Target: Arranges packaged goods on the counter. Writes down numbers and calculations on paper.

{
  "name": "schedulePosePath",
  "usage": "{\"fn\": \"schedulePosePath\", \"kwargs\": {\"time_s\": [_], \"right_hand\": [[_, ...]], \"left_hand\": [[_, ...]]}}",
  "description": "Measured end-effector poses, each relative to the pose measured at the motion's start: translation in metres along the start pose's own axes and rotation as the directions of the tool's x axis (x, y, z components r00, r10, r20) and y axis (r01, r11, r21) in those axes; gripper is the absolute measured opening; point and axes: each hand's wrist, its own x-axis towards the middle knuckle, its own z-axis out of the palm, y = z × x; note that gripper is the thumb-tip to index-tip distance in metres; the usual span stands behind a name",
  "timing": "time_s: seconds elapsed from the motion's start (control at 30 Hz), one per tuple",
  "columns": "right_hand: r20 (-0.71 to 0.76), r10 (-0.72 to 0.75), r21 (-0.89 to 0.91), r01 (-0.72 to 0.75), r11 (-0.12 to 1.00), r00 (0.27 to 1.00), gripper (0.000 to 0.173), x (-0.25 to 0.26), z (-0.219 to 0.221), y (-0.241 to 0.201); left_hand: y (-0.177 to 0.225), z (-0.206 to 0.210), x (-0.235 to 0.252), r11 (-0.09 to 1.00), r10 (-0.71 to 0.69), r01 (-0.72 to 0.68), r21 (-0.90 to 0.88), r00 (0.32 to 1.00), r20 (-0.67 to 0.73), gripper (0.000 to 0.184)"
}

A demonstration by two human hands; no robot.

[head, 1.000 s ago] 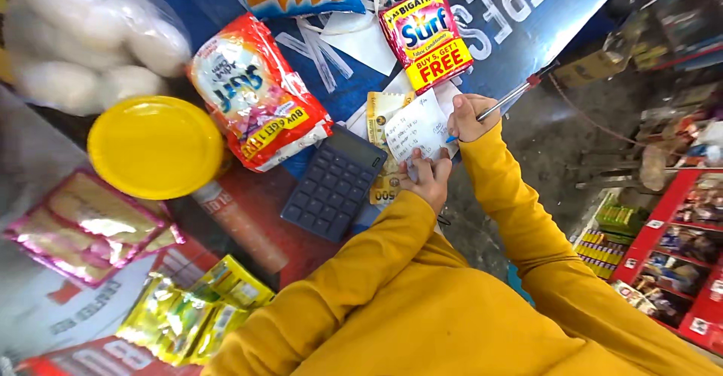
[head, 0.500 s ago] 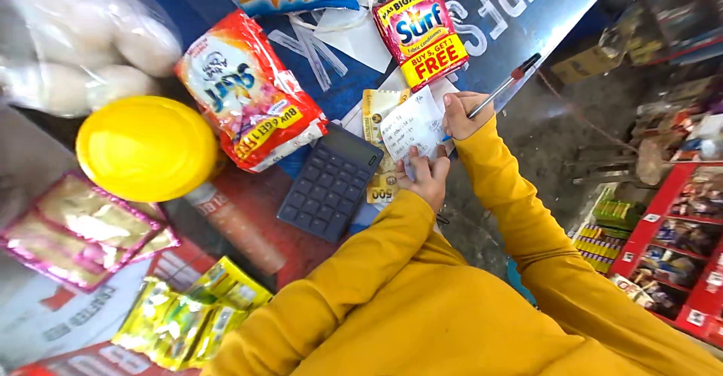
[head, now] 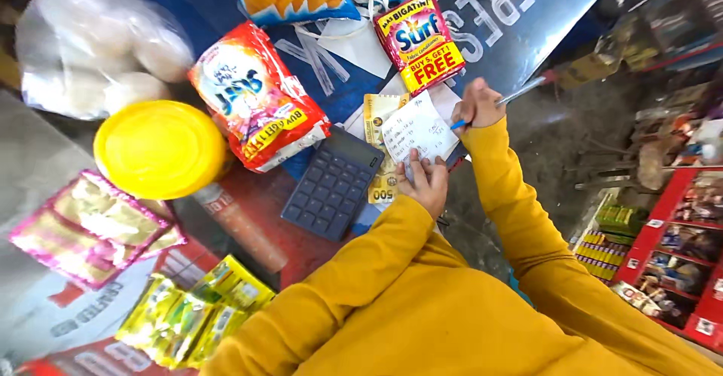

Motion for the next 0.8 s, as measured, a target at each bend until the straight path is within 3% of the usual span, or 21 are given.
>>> {"fn": "schedulePosePath", "kwargs": {"time_s": [0.07,0.13,0.23,0.27,0.4,0.57,0.8], "right_hand": [[0.107,-0.181,0.042,0.177,0.983,0.978,0.038,0.006,-0.011,0.011],[0.301,-0.329,0.027,0.337,0.941,0.895,0.026,0.012,-0.015,0.021],[0.395,-0.344,0.034,0.361,0.932,0.852,0.04,0.01,-0.005,0.017],[0.379,-0.295,0.02,0.311,0.95,0.877,0.042,0.006,0.0,0.012],[0.168,-0.083,-0.15,0.109,0.983,0.982,0.044,-0.003,0.017,-0.001],[0.092,-0.128,-0.264,0.148,0.953,0.987,0.042,-0.005,0.016,0.0],[0.048,-0.138,-0.208,0.145,0.967,0.989,0.044,-0.001,0.005,0.004]], "left_hand": [[0.001,0.006,-0.002,0.999,-0.036,0.034,-0.032,0.996,-0.079,0.025],[0.003,0.001,0.0,0.991,-0.087,0.084,-0.107,0.996,-0.027,0.024],[0.004,0.001,0.001,0.977,-0.133,0.124,-0.172,0.99,-0.037,0.022],[0.004,0.002,0.002,0.973,-0.149,0.138,-0.187,0.988,-0.045,0.022],[0.0,-0.01,0.006,0.971,-0.115,0.143,-0.191,0.982,0.151,0.026],[0.0,-0.008,0.005,0.979,-0.109,0.124,-0.161,0.989,0.098,0.025],[-0.003,-0.012,0.008,0.994,-0.027,0.05,-0.097,0.974,0.227,0.03]]}}
